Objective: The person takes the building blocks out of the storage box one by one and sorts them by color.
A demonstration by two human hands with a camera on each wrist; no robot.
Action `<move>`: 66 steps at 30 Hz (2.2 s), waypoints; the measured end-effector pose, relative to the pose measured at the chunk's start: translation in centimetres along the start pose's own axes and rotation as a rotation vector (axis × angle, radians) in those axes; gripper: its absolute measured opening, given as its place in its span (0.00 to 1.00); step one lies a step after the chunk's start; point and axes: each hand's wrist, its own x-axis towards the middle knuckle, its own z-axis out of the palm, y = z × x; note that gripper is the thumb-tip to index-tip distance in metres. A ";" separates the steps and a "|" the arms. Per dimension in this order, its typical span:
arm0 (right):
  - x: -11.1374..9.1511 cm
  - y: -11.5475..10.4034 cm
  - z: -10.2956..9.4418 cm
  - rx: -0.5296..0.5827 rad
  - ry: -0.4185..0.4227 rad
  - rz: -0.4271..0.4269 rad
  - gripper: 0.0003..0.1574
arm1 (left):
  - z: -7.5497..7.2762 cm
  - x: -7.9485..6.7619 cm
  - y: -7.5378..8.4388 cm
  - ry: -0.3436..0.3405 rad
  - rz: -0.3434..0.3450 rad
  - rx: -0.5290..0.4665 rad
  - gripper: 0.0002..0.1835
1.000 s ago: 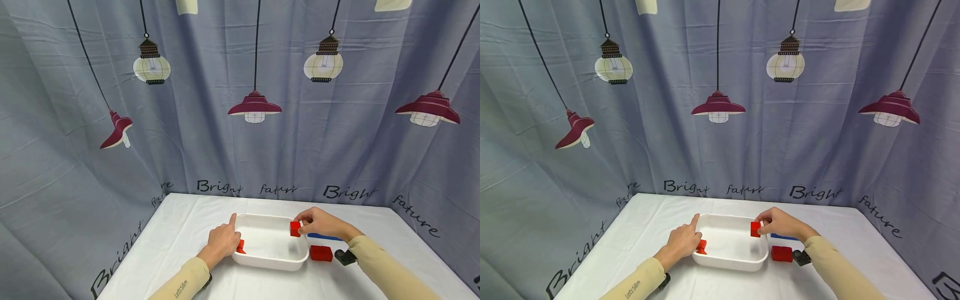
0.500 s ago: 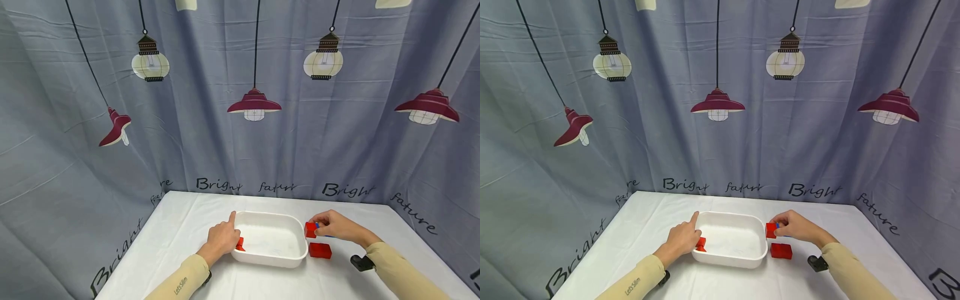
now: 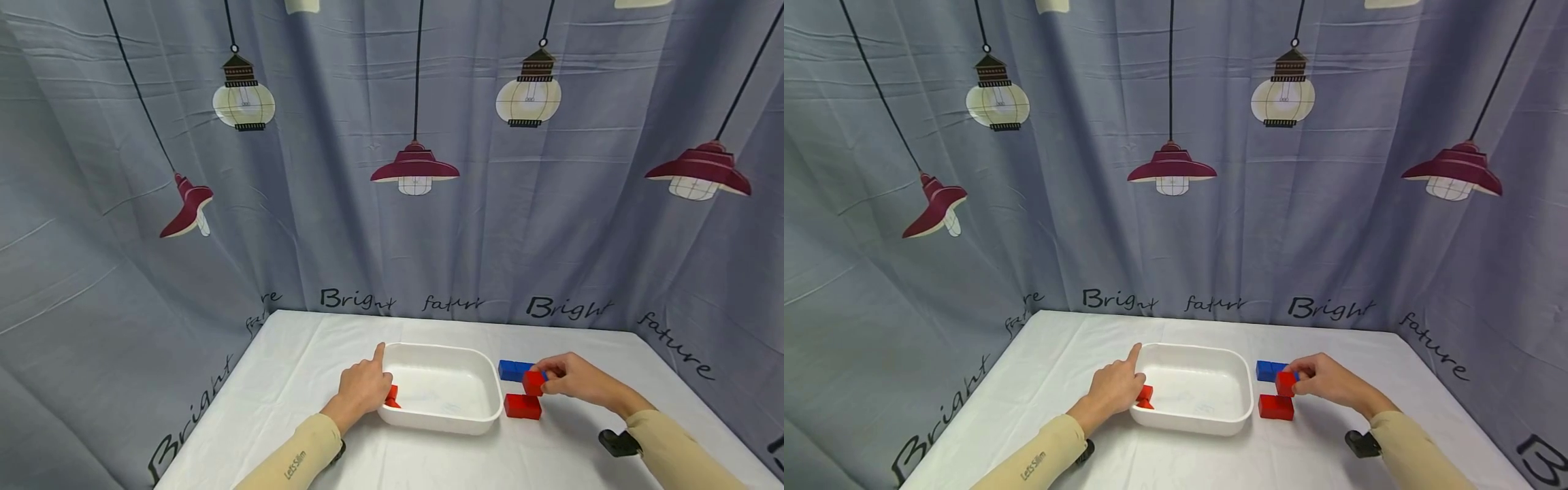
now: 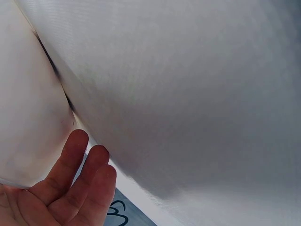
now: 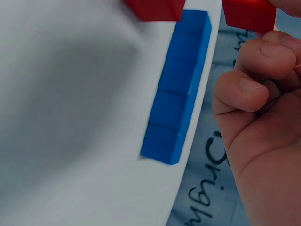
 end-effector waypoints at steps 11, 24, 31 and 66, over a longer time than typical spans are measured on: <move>-1.1 3.5 -0.2 0.011 0.030 0.071 0.26 | 0.2 0.0 0.0 0.011 0.008 -0.001 0.35; -1.4 5.8 0.3 0.015 0.048 0.147 0.26 | 0.3 0.2 0.1 -0.001 -0.010 -0.009 0.35; -1.0 6.0 1.1 0.020 0.034 0.155 0.24 | 0.3 0.2 0.1 -0.006 -0.013 -0.009 0.35; -0.7 6.1 1.8 0.056 -0.003 0.130 0.26 | 0.2 0.2 0.1 -0.010 -0.013 -0.015 0.35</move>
